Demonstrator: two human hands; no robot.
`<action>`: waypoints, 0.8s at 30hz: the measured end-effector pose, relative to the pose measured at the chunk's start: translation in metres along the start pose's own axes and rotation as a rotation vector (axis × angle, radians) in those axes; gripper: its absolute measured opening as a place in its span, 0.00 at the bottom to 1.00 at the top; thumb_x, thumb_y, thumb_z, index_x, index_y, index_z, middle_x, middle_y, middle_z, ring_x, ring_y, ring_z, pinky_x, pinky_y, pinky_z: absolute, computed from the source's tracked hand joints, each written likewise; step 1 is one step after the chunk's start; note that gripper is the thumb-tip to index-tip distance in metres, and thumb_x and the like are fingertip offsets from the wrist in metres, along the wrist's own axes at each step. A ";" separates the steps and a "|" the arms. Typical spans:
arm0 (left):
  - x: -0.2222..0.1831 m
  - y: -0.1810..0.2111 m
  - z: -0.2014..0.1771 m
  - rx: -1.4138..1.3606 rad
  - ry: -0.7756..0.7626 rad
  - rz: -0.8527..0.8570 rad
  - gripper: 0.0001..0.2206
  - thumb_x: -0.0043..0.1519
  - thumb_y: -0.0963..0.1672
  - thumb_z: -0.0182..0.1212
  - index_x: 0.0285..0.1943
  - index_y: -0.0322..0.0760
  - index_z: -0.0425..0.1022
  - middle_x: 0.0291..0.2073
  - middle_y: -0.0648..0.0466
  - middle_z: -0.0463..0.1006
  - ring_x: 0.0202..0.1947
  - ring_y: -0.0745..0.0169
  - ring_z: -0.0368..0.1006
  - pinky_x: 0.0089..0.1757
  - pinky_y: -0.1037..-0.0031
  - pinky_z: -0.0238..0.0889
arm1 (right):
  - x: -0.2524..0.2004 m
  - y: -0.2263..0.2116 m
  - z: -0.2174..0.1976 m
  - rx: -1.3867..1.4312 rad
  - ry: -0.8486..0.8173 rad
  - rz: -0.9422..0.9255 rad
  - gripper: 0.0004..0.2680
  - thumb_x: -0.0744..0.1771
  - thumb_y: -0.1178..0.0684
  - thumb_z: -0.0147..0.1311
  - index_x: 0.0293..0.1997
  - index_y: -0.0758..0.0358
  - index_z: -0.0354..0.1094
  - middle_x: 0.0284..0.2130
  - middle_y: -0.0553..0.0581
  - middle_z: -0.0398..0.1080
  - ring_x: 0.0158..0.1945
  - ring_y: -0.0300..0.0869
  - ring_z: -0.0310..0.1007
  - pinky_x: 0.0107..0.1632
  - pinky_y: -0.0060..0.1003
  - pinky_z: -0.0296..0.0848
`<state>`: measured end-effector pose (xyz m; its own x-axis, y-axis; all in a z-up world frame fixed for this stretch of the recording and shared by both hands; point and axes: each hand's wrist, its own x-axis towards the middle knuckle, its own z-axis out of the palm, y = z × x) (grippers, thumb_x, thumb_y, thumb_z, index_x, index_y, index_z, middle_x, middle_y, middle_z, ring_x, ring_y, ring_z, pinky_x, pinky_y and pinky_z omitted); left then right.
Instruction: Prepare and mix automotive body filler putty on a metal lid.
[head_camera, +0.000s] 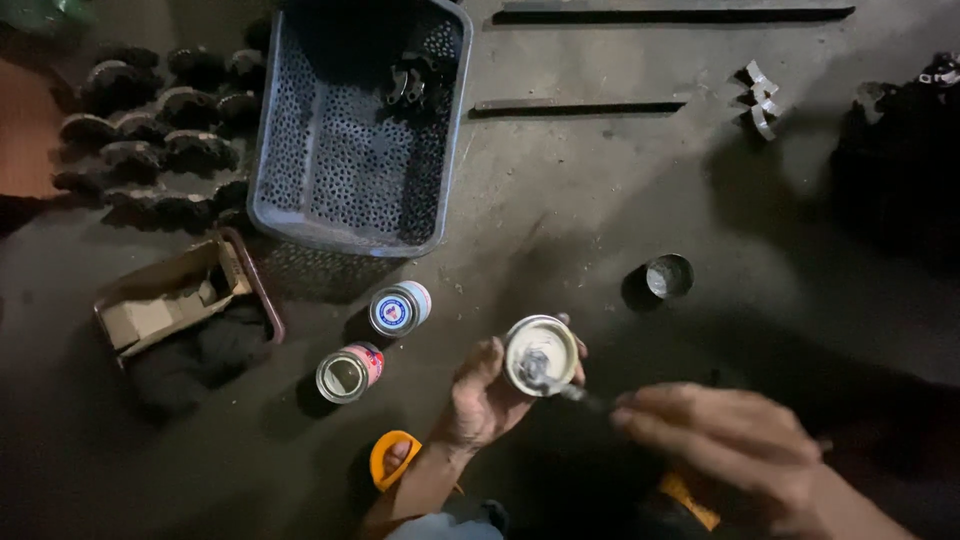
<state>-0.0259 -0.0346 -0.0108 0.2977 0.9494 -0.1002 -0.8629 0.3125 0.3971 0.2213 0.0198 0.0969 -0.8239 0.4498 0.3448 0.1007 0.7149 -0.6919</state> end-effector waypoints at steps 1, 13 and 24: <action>-0.001 -0.001 0.002 0.026 -0.012 -0.025 0.35 0.72 0.57 0.49 0.74 0.19 0.59 0.59 0.34 0.73 0.55 0.45 0.75 0.57 0.57 0.69 | 0.015 -0.012 -0.012 -0.077 0.032 0.115 0.17 0.64 0.51 0.58 0.54 0.72 0.72 0.48 0.66 0.77 0.52 0.52 0.82 0.51 0.41 0.81; 0.002 -0.008 -0.004 0.027 0.004 -0.062 0.36 0.72 0.57 0.50 0.75 0.22 0.59 0.60 0.34 0.72 0.57 0.45 0.74 0.58 0.57 0.68 | 0.022 -0.003 -0.014 -0.074 0.129 0.190 0.13 0.63 0.54 0.57 0.48 0.73 0.74 0.42 0.67 0.77 0.44 0.51 0.84 0.42 0.39 0.82; 0.006 -0.025 -0.024 0.009 0.049 -0.098 0.33 0.72 0.55 0.47 0.72 0.20 0.60 0.60 0.35 0.73 0.59 0.46 0.73 0.61 0.60 0.66 | 0.007 0.009 -0.004 -0.174 0.264 0.179 0.11 0.62 0.61 0.58 0.48 0.72 0.74 0.41 0.66 0.77 0.44 0.52 0.83 0.43 0.41 0.82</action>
<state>-0.0126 -0.0356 -0.0429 0.3598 0.9148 -0.1832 -0.8271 0.4037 0.3912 0.2185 0.0313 0.0957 -0.6148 0.6823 0.3956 0.3420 0.6826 -0.6458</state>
